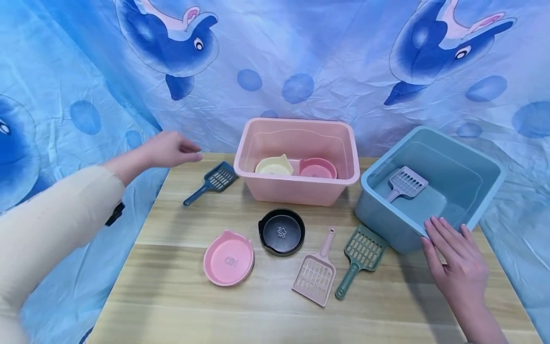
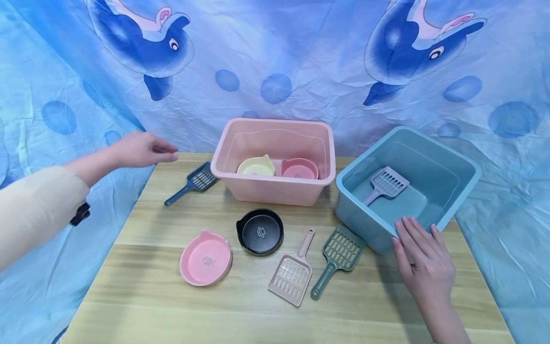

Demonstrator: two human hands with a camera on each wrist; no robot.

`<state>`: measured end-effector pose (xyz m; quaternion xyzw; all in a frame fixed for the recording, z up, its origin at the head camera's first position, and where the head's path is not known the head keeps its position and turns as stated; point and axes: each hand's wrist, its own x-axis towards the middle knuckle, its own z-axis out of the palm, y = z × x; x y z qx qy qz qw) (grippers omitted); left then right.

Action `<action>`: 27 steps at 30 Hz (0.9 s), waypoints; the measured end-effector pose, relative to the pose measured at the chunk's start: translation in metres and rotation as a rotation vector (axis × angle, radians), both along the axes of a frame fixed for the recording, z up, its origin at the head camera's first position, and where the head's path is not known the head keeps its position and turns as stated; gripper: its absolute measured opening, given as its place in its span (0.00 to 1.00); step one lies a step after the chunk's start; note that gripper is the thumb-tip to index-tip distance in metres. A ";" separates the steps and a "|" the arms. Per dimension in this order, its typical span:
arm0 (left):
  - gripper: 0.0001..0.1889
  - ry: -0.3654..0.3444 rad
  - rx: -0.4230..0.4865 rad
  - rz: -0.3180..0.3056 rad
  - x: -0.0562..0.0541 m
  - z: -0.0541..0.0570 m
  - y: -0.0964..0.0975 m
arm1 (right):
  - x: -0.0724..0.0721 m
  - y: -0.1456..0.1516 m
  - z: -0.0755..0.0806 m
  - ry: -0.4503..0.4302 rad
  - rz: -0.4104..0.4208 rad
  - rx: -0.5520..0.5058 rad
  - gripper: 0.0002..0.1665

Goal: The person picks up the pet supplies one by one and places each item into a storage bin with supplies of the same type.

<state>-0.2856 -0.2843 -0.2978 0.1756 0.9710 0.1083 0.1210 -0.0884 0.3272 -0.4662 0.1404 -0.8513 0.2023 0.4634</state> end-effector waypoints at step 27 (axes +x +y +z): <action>0.29 -0.455 0.302 0.119 0.124 -0.127 -0.038 | 0.004 -0.001 0.002 -0.069 -0.023 -0.026 0.30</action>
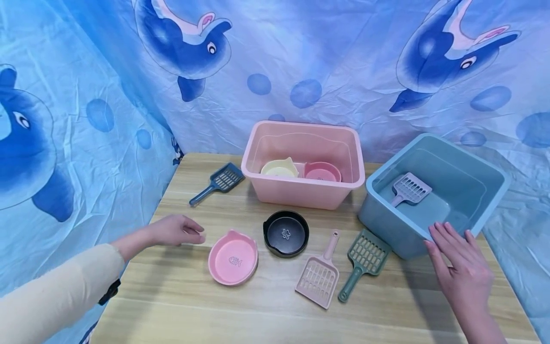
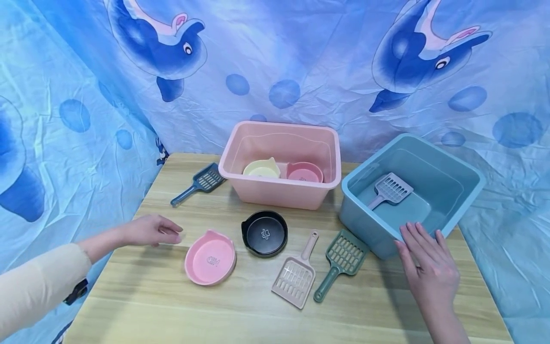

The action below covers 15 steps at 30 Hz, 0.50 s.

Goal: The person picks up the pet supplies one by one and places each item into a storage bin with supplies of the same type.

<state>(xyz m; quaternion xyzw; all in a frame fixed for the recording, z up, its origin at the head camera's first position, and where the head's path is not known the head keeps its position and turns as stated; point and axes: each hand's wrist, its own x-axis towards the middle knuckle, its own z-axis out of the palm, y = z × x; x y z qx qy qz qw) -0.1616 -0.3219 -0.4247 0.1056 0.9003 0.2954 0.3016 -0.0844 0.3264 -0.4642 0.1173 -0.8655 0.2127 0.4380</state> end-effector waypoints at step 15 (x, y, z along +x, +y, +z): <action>0.35 -0.129 0.188 0.172 0.015 -0.032 0.019 | 0.000 -0.001 0.000 -0.012 -0.010 -0.008 0.31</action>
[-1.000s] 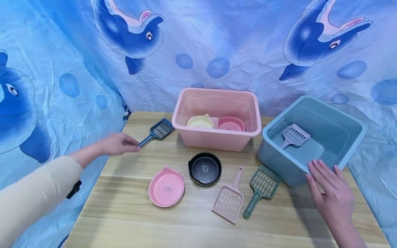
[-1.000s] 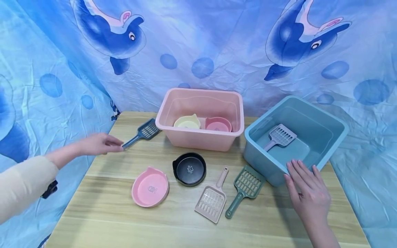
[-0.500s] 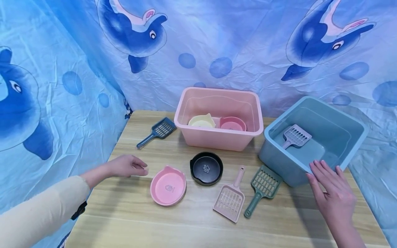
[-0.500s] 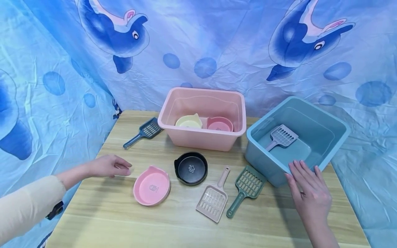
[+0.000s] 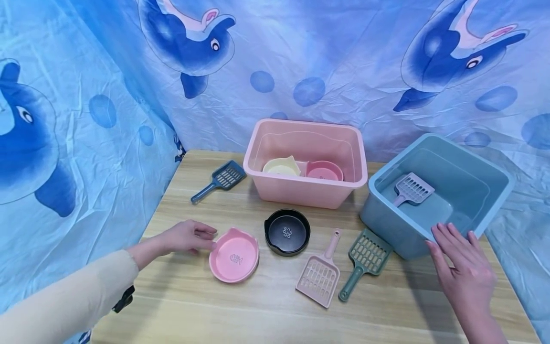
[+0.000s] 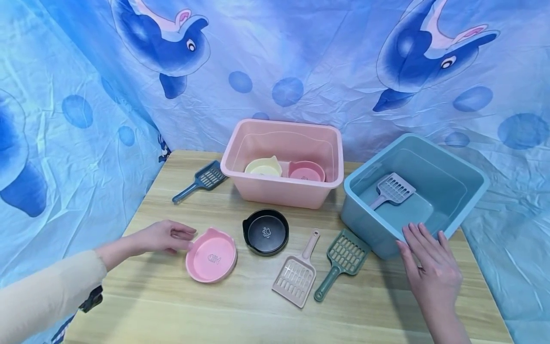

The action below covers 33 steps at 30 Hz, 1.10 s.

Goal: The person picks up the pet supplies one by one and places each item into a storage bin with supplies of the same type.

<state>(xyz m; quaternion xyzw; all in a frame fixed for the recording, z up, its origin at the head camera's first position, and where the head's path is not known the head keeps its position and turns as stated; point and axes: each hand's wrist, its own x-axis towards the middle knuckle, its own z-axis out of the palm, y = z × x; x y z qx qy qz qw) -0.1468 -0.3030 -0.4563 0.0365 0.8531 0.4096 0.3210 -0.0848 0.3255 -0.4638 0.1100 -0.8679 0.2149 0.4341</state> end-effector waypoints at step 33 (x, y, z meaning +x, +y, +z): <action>0.20 -0.146 0.070 0.163 -0.013 -0.012 0.031 | 0.001 0.001 0.000 0.001 -0.006 0.013 0.32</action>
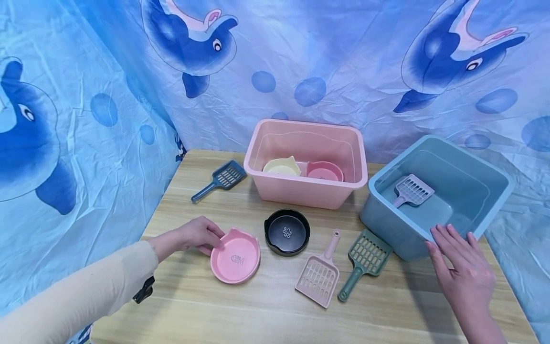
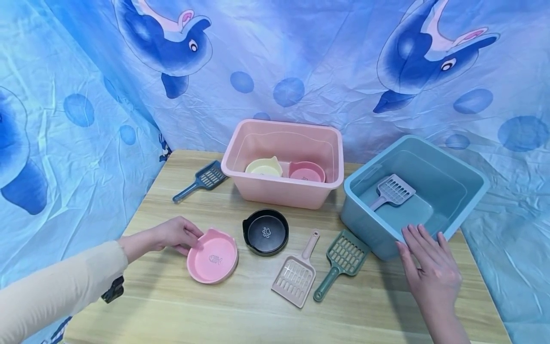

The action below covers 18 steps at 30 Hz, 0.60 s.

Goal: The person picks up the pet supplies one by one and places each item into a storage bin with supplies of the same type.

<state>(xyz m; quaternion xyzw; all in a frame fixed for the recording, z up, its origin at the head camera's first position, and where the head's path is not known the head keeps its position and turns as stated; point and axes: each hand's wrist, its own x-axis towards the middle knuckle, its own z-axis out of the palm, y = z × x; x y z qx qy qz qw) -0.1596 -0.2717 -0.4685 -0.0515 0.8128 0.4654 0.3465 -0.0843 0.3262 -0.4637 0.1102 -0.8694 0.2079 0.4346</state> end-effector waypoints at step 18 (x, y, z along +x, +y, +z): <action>0.13 0.160 -0.095 -0.126 -0.017 0.037 0.003 | 0.002 0.001 0.002 -0.022 -0.007 0.007 0.34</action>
